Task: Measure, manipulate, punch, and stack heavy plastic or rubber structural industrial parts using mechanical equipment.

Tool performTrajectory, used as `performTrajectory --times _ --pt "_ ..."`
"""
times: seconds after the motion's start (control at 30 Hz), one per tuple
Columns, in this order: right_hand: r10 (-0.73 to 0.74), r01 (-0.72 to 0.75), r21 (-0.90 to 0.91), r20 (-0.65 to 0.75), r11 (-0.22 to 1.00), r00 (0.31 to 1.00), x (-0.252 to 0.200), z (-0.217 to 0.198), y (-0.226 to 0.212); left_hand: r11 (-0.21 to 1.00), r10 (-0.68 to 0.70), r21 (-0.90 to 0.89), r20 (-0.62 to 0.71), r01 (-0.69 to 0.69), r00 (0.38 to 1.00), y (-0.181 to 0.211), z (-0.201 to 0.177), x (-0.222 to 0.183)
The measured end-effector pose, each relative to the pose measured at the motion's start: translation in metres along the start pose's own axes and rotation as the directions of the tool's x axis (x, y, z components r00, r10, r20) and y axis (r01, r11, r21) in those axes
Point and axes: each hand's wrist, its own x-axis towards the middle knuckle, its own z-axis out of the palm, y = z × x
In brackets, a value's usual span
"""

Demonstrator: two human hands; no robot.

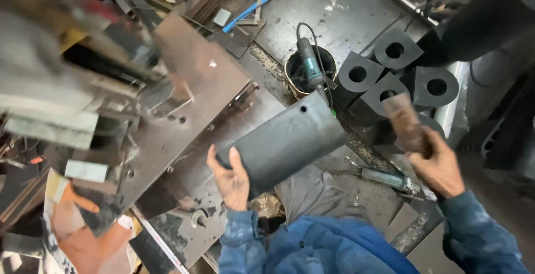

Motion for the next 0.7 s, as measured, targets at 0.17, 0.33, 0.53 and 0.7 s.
performTrajectory --times 0.17,0.33,0.53,0.7 --pt "-0.232 0.249 0.33 -0.089 0.911 0.969 -0.038 -0.046 -0.097 0.976 -0.207 -0.049 0.066 0.211 0.976 0.007 -0.006 0.0" --pt "-0.593 0.593 -0.049 -0.128 0.804 0.795 -0.071 -0.077 -0.217 0.963 -0.263 -0.042 0.086 0.267 0.961 0.018 -0.013 0.003" --pt "-0.575 0.598 -0.306 0.171 0.741 0.8 -0.037 -0.075 -0.267 0.97 -0.243 -0.014 0.021 0.244 0.97 -0.002 -0.003 0.001" --pt "-0.68 0.746 -0.167 0.321 0.644 0.659 -0.006 -0.049 -0.294 0.982 -0.178 -0.067 -0.044 0.175 0.983 0.002 -0.002 -0.001"
